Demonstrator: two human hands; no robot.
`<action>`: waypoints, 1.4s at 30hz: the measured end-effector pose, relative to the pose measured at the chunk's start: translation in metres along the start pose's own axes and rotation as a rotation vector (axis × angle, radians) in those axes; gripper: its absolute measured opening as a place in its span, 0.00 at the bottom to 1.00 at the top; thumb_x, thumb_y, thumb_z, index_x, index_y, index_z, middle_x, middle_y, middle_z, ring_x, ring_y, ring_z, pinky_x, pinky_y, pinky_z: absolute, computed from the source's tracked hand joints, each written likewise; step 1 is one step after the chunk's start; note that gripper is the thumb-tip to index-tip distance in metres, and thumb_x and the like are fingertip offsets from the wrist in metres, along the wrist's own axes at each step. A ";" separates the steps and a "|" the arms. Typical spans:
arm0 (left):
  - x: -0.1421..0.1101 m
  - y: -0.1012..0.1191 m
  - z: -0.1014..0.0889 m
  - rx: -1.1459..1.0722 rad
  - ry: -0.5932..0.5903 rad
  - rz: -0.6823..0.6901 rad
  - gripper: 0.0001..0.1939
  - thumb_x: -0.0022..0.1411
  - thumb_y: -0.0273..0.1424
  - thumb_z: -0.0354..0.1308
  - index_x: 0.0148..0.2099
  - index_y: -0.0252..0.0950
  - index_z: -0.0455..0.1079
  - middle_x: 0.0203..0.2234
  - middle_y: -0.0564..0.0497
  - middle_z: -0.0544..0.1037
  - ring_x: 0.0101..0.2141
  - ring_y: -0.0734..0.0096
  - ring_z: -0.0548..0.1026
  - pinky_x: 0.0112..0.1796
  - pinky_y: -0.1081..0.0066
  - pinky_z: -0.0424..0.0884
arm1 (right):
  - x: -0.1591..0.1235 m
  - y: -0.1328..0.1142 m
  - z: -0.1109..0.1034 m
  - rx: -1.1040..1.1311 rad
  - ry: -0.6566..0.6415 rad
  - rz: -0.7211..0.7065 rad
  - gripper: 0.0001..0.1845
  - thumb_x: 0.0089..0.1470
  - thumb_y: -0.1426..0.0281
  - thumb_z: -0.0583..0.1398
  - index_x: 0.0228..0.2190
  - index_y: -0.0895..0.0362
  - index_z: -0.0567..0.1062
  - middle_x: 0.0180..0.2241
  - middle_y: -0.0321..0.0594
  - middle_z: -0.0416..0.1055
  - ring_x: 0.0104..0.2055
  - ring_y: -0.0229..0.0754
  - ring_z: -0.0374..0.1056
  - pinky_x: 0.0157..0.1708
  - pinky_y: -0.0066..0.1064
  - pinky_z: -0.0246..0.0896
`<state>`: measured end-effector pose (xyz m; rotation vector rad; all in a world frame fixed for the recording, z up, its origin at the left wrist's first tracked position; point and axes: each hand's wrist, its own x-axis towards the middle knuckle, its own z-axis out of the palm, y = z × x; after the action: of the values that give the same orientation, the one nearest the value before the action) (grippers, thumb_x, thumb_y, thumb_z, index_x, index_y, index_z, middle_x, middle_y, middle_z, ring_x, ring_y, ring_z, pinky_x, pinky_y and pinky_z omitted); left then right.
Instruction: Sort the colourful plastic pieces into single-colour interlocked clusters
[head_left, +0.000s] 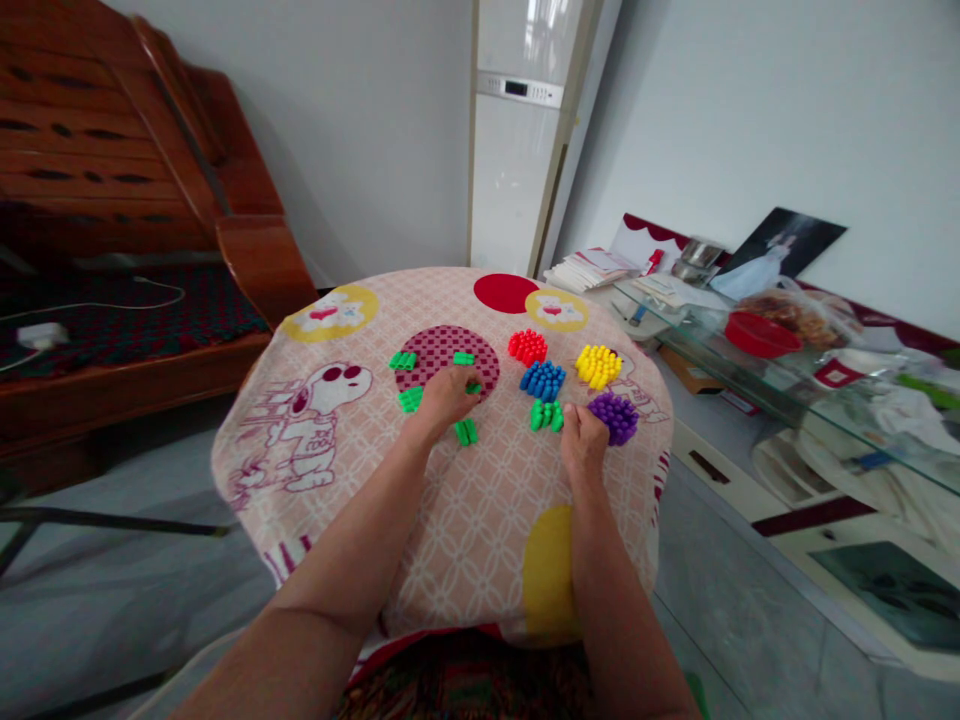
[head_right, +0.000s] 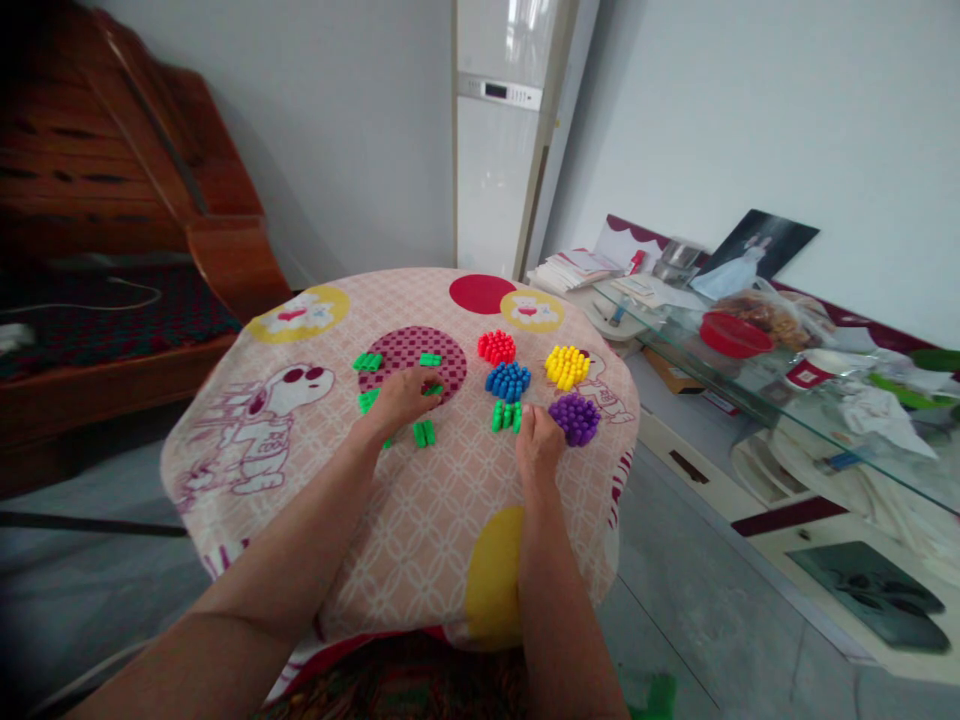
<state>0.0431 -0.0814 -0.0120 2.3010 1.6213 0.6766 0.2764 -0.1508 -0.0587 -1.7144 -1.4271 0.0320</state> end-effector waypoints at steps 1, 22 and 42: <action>-0.001 0.006 0.000 -0.093 0.015 0.031 0.10 0.54 0.26 0.60 0.40 0.37 0.77 0.34 0.50 0.80 0.36 0.66 0.77 0.40 0.70 0.71 | 0.000 0.000 0.000 0.003 -0.003 -0.001 0.23 0.61 0.61 0.48 0.22 0.57 0.72 0.20 0.40 0.68 0.24 0.38 0.55 0.28 0.32 0.44; -0.026 0.079 0.066 -0.313 -0.003 0.460 0.02 0.57 0.24 0.61 0.34 0.35 0.72 0.33 0.48 0.75 0.38 0.66 0.73 0.41 0.70 0.69 | -0.003 0.000 0.001 0.007 0.029 -0.015 0.23 0.63 0.63 0.48 0.24 0.59 0.75 0.23 0.45 0.72 0.26 0.40 0.59 0.28 0.32 0.45; -0.022 -0.035 -0.027 0.318 -0.231 -0.010 0.16 0.50 0.22 0.60 0.44 0.34 0.77 0.43 0.41 0.80 0.46 0.53 0.75 0.45 0.62 0.70 | -0.002 0.000 0.000 0.046 0.006 -0.006 0.24 0.61 0.59 0.47 0.22 0.57 0.71 0.20 0.39 0.67 0.24 0.38 0.54 0.28 0.32 0.45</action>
<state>-0.0054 -0.0918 -0.0091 2.4712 1.7292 0.1468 0.2756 -0.1520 -0.0593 -1.6716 -1.4168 0.0563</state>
